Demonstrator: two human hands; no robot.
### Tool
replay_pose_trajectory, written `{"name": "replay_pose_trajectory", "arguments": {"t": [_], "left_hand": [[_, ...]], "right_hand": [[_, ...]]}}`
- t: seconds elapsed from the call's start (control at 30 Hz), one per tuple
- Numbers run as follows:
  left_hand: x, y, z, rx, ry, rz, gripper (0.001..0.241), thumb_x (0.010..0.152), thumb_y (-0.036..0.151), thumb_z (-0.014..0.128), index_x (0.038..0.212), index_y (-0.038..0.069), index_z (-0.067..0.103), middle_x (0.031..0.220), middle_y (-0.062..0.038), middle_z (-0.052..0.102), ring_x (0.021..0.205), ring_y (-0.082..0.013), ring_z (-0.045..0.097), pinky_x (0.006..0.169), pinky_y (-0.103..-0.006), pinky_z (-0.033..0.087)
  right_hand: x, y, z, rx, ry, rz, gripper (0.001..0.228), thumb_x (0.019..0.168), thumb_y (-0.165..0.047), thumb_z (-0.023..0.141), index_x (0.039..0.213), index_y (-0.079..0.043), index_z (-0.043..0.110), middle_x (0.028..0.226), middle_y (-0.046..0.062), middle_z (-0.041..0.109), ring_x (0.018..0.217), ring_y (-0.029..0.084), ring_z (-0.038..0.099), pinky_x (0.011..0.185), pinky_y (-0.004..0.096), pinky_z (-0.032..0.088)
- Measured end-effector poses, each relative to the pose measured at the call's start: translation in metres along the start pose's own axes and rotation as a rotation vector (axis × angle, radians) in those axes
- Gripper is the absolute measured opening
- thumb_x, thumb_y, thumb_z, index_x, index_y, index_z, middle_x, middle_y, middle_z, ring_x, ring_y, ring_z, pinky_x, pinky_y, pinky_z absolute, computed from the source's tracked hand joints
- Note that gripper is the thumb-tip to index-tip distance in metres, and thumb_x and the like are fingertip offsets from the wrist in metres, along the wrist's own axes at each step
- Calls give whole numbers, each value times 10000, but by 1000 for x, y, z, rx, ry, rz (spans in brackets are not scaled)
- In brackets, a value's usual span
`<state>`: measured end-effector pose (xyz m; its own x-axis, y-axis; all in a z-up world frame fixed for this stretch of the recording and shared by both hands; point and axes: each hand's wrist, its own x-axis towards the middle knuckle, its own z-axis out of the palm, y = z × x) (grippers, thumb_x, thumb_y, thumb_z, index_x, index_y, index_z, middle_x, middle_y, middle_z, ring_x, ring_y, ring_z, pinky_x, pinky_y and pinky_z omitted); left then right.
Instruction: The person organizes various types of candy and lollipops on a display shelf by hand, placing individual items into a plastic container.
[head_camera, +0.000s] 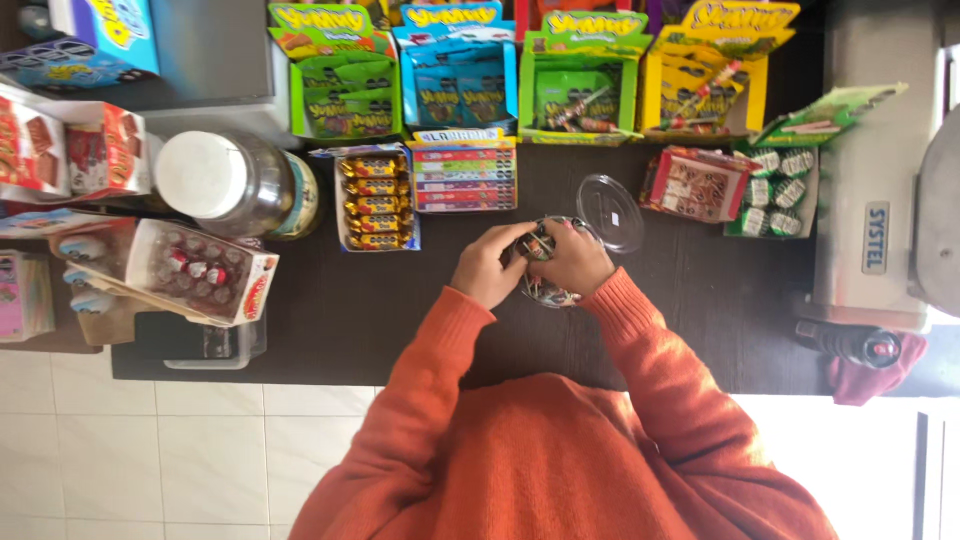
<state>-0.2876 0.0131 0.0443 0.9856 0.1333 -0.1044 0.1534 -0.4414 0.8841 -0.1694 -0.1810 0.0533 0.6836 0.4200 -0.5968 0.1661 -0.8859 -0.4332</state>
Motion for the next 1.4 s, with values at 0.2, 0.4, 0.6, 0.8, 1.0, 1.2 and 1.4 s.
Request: {"name": "replay_pose_trajectory", "arguments": {"t": [0.2,0.4,0.6,0.8,1.0,1.2,1.4], "left_hand": [[3,1,-13,46,264,87,538,1037,107,851,1548,264,915,1362,-149,933,1313,-415,903,1092,-555,770],[0,-5,-16,-19,303,-24,426,1016,184,921,1420,307,969,1253,-57,967,1220,-321,937,1009,-457,792],[1,1,-20,-140,252,-197,359,1017,244,953,1374,274,974,1239,-80,983,1260,-334,935,1079,-495,766],[2,-5,-21,-177,175,-292,398,1019,364,977,1415,326,955,1312,-28,984,1358,-283,908,1169,-476,731],[3,-6,-19,-199,154,-256,403,1040,288,958,1439,232,948,1363,-106,974,1331,-315,921,1148,-481,752],[7,-19,-14,-182,161,-192,378,1065,276,943,1438,211,934,1355,-124,958,1305,-343,925,1101,-493,772],[12,-10,-17,12,150,-108,442,1090,317,897,1528,280,853,1415,-79,917,1277,-306,931,1062,-472,801]], "right_hand": [[-4,-23,-4,35,-13,-15,741,929,-697,989,1508,-279,791,1454,232,909,1498,517,819,1283,681,648],[-23,-29,-12,236,-3,-59,773,879,-613,1025,1569,-349,797,1363,275,931,1425,542,840,1243,678,656],[-27,-30,-14,370,86,-105,607,855,-523,1049,1422,-374,892,1229,250,959,1306,514,888,1137,645,692],[-12,6,-6,768,93,-187,428,931,-170,1068,1345,-145,964,942,178,911,462,181,683,374,280,584],[-16,3,-22,909,146,-148,413,928,-144,1059,1301,-30,922,782,203,834,411,196,687,278,290,503],[-26,-2,-24,925,162,-138,356,957,-56,1012,1275,24,875,799,265,783,445,233,705,285,289,550],[-14,21,4,696,351,-281,368,943,-247,1082,1290,-281,963,1008,46,884,872,158,774,816,353,671]]}}
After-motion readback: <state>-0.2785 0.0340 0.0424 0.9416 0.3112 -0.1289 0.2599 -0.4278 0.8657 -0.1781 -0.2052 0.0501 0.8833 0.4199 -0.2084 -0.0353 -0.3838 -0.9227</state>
